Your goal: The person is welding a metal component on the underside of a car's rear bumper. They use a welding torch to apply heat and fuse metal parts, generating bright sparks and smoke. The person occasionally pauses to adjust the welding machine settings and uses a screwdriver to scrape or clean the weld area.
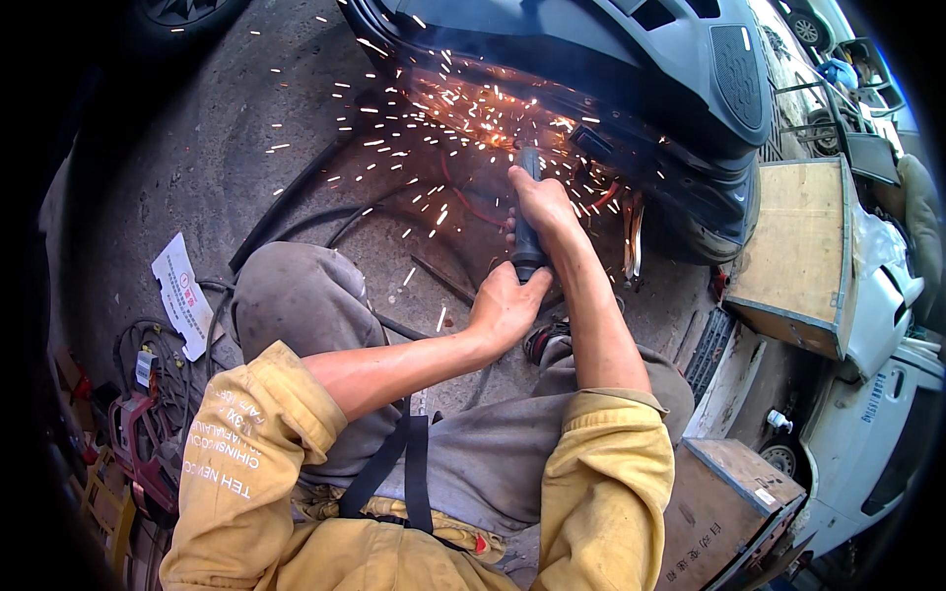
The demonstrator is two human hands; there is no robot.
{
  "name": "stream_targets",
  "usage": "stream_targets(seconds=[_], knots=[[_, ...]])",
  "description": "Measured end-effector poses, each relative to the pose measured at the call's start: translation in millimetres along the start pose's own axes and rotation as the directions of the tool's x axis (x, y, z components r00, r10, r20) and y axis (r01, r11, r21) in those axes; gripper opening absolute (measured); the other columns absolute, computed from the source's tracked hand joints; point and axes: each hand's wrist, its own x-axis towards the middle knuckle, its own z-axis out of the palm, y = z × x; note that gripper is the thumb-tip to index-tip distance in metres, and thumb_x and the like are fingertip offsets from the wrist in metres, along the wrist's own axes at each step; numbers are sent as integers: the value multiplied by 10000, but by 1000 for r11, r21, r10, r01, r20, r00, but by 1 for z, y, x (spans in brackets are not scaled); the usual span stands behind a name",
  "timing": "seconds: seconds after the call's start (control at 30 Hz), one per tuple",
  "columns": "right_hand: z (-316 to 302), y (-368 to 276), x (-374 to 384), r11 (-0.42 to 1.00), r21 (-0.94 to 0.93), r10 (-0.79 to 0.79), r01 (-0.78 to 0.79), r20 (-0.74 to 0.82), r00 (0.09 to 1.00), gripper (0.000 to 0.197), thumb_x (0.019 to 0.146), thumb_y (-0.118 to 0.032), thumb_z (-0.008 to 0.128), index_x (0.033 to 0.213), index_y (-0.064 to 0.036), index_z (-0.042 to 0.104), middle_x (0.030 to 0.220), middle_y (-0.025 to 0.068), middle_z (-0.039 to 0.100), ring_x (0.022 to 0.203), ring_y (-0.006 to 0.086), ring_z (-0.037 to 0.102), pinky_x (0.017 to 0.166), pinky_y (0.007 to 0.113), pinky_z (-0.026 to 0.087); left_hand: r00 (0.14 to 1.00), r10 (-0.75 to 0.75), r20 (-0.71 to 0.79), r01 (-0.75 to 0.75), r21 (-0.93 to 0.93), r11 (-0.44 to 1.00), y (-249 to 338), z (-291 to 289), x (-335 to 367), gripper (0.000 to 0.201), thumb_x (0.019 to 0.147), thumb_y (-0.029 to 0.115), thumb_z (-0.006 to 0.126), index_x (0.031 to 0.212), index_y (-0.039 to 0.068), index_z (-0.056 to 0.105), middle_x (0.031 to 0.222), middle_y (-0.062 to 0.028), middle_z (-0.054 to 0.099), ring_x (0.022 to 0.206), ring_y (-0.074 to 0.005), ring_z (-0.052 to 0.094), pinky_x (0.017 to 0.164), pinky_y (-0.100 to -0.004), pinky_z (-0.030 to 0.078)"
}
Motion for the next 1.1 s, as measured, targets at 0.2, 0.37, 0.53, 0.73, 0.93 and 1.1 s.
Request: stream_targets(seconds=[0.2,0.37,0.53,0.73,0.93,1.1], knots=[[2,-2,-5,999,-25,-27,27,-9,1000,421,942,-374,604,893,44,575,680,88,559,519,186,583,429,344,516,996,64,-60,-62,23,998,-2,2,1,521,909,421,591,916,-100,613,842,-285,658,848,-378,672,788,-452,482],[2,-7,-12,999,40,4,-4,1,1000,405,945,-368,598,854,25,572,654,76,554,494,180,567,430,339,515,999,34,-37,-33,19,999,1,0,-2,591,880,486,579,969,-96,622,977,-314,666,984,-432,656,872,-492,482],[0,-4,-10,999,31,-8,8,7,1000,412,947,-374,595,860,27,561,653,76,557,495,177,571,433,337,524,998,49,-40,-48,13,999,1,1,-3,568,887,464,586,978,-96,622,956,-310,668,965,-422,663,859,-480,482],[1,-2,-6,999,27,-17,17,6,1000,423,951,-380,593,893,37,550,658,76,557,497,180,573,432,338,525,997,47,-58,-46,19,999,-1,2,-3,513,907,411,592,992,-94,621,923,-294,673,940,-408,672,832,-457,485],[0,-3,-6,1000,13,1,-2,9,1000,439,948,-379,595,928,56,541,663,82,559,495,187,576,427,338,521,998,32,-57,-33,-7,999,3,0,-5,487,902,401,592,996,-75,630,939,-281,679,943,-412,668,834,-460,488],[2,-3,-4,999,32,10,-11,22,1000,456,944,-379,603,942,74,546,662,88,561,496,188,579,422,339,524,999,45,0,-45,-20,999,-1,1,0,512,896,418,580,949,-88,637,912,-288,680,912,-421,675,821,-468,494]])
